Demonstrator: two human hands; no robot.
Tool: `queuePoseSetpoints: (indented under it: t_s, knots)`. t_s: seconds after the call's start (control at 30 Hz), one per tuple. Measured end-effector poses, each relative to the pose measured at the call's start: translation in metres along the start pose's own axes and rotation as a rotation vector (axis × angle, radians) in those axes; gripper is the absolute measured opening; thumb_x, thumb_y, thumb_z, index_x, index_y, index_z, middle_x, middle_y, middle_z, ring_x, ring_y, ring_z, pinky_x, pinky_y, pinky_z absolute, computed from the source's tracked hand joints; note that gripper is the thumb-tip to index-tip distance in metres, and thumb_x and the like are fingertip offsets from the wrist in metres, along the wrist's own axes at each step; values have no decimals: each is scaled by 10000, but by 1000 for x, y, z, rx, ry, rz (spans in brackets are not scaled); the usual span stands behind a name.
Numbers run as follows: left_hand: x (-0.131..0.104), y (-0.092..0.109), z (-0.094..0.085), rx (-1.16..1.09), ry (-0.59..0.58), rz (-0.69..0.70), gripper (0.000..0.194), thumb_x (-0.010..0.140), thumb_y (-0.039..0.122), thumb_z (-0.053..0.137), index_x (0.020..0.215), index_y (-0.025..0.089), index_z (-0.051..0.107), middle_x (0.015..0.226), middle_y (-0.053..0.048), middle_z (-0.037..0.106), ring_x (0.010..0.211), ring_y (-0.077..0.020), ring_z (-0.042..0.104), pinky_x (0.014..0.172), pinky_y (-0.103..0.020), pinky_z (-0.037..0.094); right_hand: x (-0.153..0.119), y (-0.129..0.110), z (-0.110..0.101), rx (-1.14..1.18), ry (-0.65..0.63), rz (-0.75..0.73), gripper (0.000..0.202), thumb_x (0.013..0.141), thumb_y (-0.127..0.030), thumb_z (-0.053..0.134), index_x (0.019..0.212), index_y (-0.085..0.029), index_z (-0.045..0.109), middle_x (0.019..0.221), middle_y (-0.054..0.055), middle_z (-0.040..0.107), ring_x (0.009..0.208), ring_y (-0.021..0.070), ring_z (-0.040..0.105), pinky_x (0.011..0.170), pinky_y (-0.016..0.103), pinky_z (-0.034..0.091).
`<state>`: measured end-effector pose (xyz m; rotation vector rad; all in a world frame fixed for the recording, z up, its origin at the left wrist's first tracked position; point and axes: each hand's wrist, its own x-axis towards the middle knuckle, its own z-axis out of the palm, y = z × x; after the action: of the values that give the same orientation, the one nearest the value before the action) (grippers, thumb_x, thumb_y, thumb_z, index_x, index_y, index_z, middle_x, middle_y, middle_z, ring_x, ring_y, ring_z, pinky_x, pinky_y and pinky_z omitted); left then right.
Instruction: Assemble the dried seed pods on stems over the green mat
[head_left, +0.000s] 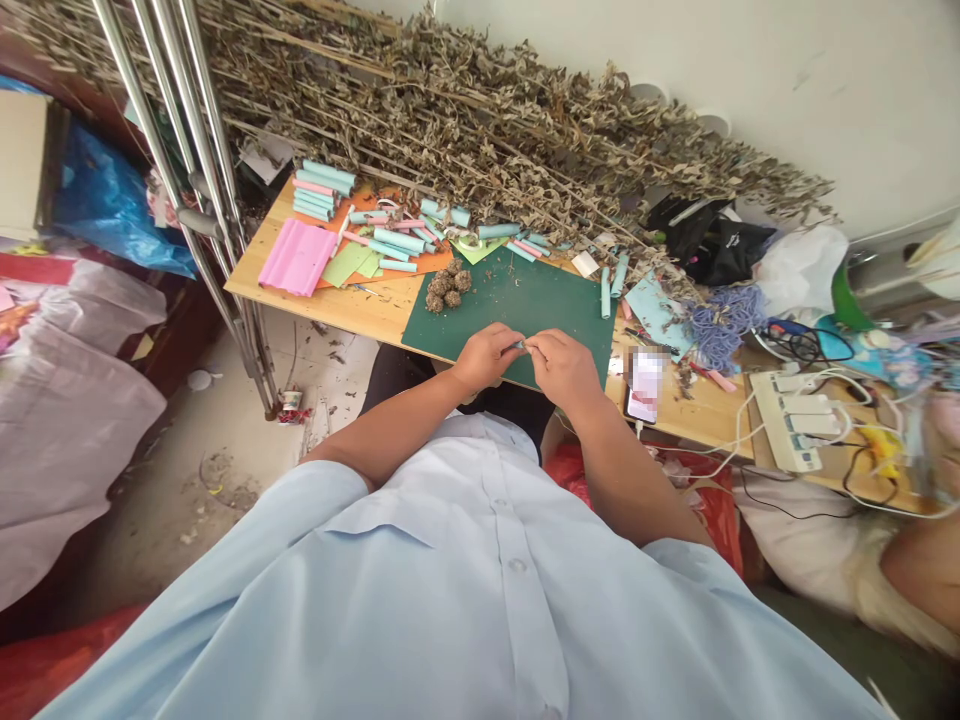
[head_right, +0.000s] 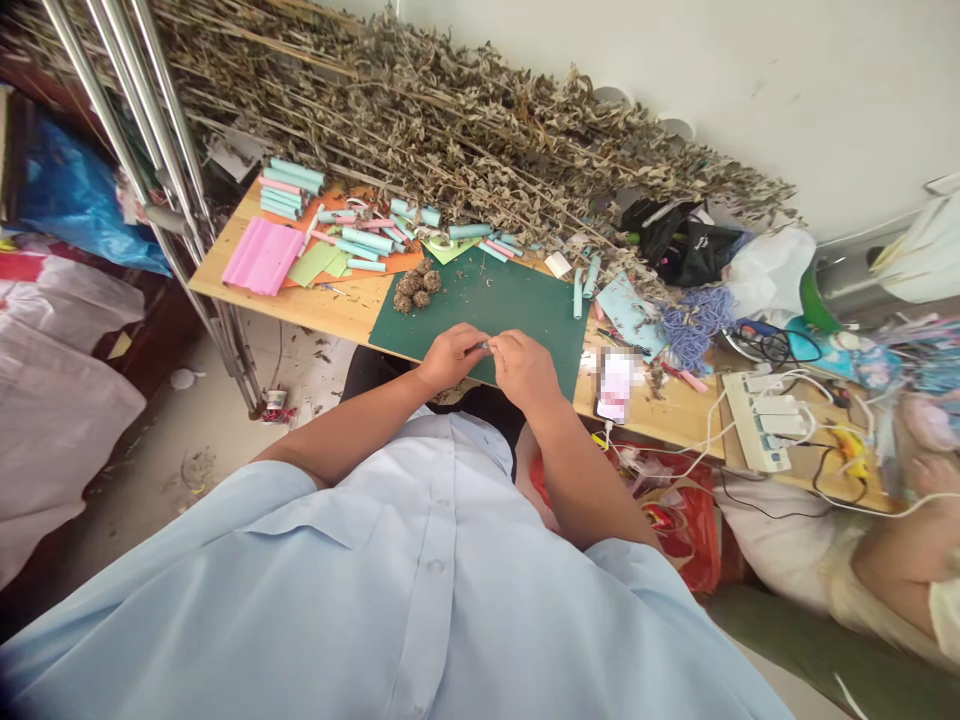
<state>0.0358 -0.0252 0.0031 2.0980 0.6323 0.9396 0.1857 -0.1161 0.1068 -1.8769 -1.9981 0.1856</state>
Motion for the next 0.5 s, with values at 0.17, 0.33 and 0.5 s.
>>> queuePoseSetpoints:
  t_s: [0.17, 0.33, 0.5]
  knots:
    - [0, 0, 0, 4, 7, 13, 188, 1035, 297, 611, 1061, 197, 769, 1000, -78, 717, 986, -198, 656, 895, -322, 537, 7, 0, 1, -45, -24, 59, 187, 942, -155, 540, 926, -217, 716, 972, 107, 757, 938, 274, 686, 842, 381, 524]
    - [-1, -2, 2, 22, 21, 23, 177, 1023, 265, 615, 1089, 195, 763, 1016, -79, 712, 995, -202, 654, 889, -324, 536, 18, 0, -1, -71, -60, 100, 149, 877, -130, 598, 868, -227, 711, 881, 81, 757, 858, 273, 678, 796, 378, 502]
    - [-1, -2, 2, 15, 15, 25, 172, 1019, 250, 611, 1090, 197, 758, 1002, -76, 708, 988, -200, 651, 887, -320, 536, 23, 0, -6, -134, -115, 58, 129, 880, -146, 603, 873, -221, 708, 886, 87, 757, 835, 270, 678, 748, 368, 481]
